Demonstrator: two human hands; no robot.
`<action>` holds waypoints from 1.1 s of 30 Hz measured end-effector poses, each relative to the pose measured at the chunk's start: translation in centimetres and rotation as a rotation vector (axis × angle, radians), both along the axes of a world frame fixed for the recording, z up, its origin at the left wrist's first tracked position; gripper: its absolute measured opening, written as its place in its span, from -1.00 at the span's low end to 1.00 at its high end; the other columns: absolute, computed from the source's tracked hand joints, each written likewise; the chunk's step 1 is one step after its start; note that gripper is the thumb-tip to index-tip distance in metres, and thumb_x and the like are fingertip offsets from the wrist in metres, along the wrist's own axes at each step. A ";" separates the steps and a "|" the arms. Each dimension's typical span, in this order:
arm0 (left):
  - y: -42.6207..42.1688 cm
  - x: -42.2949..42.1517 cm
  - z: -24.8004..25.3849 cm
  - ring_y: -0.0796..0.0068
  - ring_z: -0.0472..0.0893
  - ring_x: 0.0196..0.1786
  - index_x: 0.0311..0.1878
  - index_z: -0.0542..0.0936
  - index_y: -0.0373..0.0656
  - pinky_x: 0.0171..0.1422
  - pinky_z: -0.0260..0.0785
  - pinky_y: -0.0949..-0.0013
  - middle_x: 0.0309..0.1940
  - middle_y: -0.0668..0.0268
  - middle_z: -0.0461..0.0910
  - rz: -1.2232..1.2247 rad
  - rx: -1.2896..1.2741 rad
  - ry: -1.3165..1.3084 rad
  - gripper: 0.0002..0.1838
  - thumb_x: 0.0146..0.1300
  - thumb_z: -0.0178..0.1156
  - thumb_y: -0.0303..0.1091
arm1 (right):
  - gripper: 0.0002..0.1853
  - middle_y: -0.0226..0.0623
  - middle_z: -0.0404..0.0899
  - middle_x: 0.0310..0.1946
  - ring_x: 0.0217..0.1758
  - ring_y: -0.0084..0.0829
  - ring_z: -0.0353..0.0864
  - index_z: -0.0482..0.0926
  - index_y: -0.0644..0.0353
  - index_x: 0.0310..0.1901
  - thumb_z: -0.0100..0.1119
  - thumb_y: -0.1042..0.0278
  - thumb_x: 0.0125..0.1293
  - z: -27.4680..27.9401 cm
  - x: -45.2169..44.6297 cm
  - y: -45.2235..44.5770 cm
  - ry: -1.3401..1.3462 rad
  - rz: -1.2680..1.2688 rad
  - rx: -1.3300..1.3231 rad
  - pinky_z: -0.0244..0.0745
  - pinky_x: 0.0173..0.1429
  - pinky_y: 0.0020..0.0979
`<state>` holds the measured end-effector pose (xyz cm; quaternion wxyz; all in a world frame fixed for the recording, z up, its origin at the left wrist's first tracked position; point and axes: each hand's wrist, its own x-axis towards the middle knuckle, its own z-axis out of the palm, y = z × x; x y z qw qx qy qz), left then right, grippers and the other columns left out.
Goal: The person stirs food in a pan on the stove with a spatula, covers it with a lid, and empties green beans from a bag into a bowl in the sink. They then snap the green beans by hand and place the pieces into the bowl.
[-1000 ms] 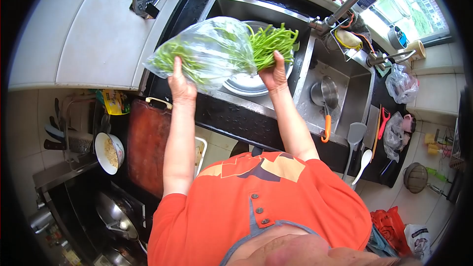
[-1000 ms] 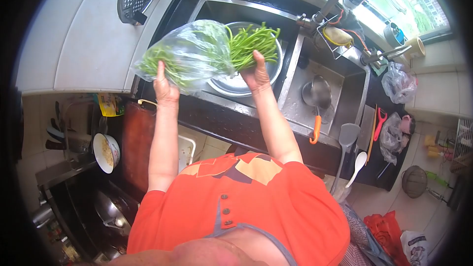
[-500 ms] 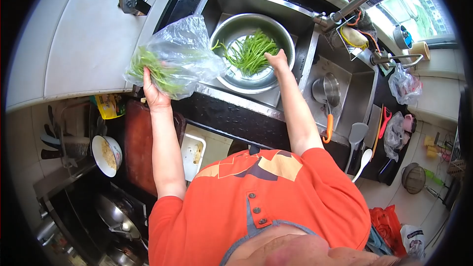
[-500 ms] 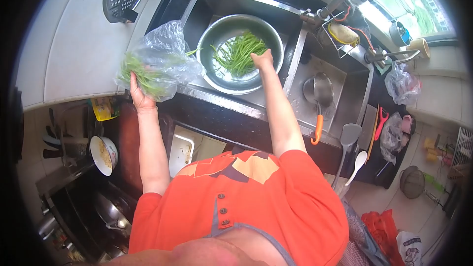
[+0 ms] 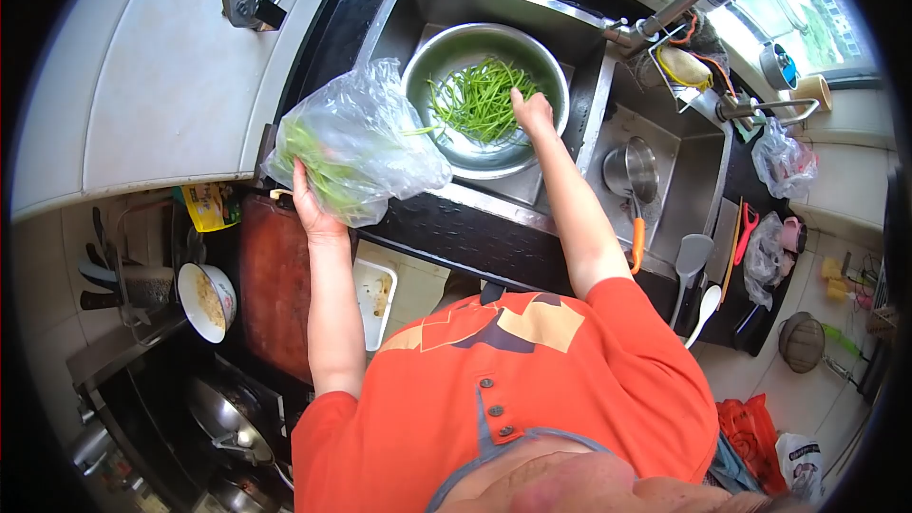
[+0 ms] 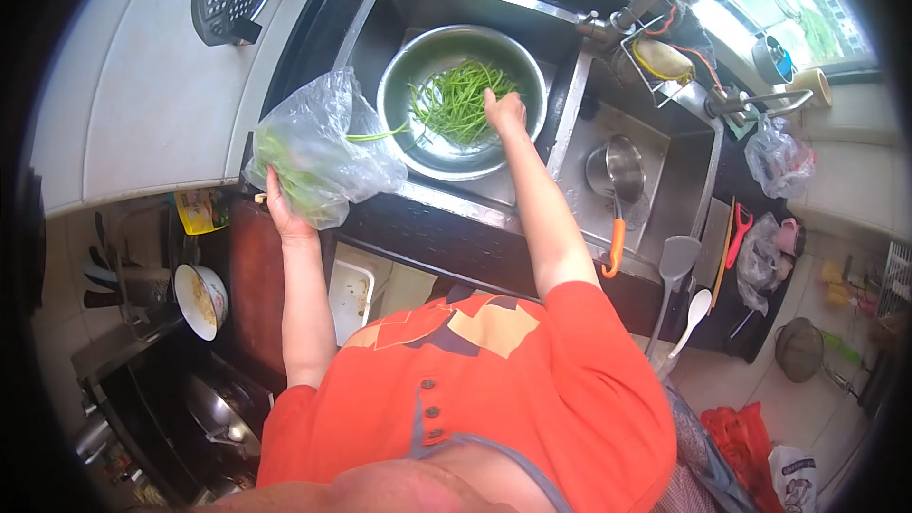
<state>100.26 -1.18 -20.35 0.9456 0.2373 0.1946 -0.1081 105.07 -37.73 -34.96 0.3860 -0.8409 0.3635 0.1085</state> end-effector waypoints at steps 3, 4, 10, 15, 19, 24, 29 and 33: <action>-0.3 -0.8 0.7 0.19 0.45 0.19 0.25 0.42 -0.12 0.33 0.26 0.05 0.18 0.22 0.47 0.021 0.048 0.041 -0.52 0.40 -0.04 -0.04 | 0.15 0.36 0.10 0.31 0.35 0.16 0.23 -0.12 0.36 0.41 0.24 -0.32 0.07 -2.3 2.9 1.8 0.085 -0.081 0.052 0.28 0.34 -0.05; 0.1 -0.9 0.4 0.20 0.45 0.19 0.25 0.41 -0.13 0.33 0.26 0.06 0.17 0.23 0.47 0.010 0.036 0.060 -0.52 0.39 -0.03 -0.05 | 0.19 0.36 -0.07 0.36 0.38 0.22 0.14 -0.20 0.28 0.44 0.27 -0.33 0.03 -1.4 3.5 3.4 0.165 -0.080 0.043 0.25 0.35 0.01; 2.0 -0.7 0.1 0.25 0.47 0.18 0.22 0.44 -0.12 0.33 0.26 0.09 0.15 0.24 0.50 0.015 0.033 0.089 -0.54 0.39 -0.03 -0.06 | 0.15 0.10 -0.31 0.47 0.40 0.30 0.05 -0.19 -0.24 0.47 0.42 0.46 -0.05 -3.5 2.9 8.0 0.172 0.104 -0.116 0.33 0.31 0.05; 4.1 -0.4 -0.7 0.25 0.49 0.16 0.21 0.46 -0.12 0.32 0.27 0.04 0.11 0.24 0.54 -0.045 -0.142 0.001 -0.54 0.39 -0.04 -0.04 | 0.08 -0.03 -0.18 0.48 0.37 0.15 0.21 0.01 -0.37 0.44 0.17 0.76 -0.09 -7.3 1.4 2.0 -0.195 0.442 -0.117 0.22 0.43 -0.12; 3.2 -0.5 -0.4 0.24 0.49 0.15 0.21 0.46 -0.08 0.32 0.27 0.02 0.10 0.24 0.54 -0.073 -0.189 -0.058 -0.51 0.39 -0.08 0.03 | 0.07 -0.14 -0.15 0.49 0.44 0.06 0.10 0.02 -0.39 0.44 0.18 0.74 -0.08 -1.6 0.4 2.1 0.186 0.608 -0.220 0.10 0.45 0.07; 0.3 -1.0 -0.1 0.25 0.49 0.14 0.23 0.45 -0.03 0.29 0.30 0.07 0.11 0.27 0.52 -0.085 -0.050 -0.012 -0.46 0.38 -0.10 0.12 | -0.09 -0.12 -0.02 0.45 0.44 0.05 0.07 0.11 -0.17 0.42 0.36 0.26 0.01 5.1 -1.1 4.0 0.158 0.626 -0.266 0.10 0.42 0.08; -4.2 -2.0 3.0 0.17 0.40 0.25 0.32 0.36 -0.01 0.32 0.27 -0.03 0.22 0.22 0.41 -0.144 -0.104 0.004 -0.28 0.29 -0.10 0.32 | -0.73 -0.20 0.66 -0.26 -0.26 -0.38 0.68 0.61 0.30 -0.08 0.15 0.30 0.28 13.7 -5.7 2.6 -0.450 0.376 0.430 0.56 -0.10 -0.39; -6.6 -3.6 2.9 0.15 0.38 0.29 0.34 0.32 -0.04 0.36 0.24 -0.05 0.26 0.18 0.37 -0.224 -0.147 -0.007 -0.25 0.30 -0.14 0.33 | -0.78 -0.29 0.65 -0.27 -0.19 -0.52 0.62 0.60 0.32 -0.10 0.09 0.38 0.33 21.7 -10.1 2.0 -0.485 0.673 0.651 0.53 -0.06 -0.47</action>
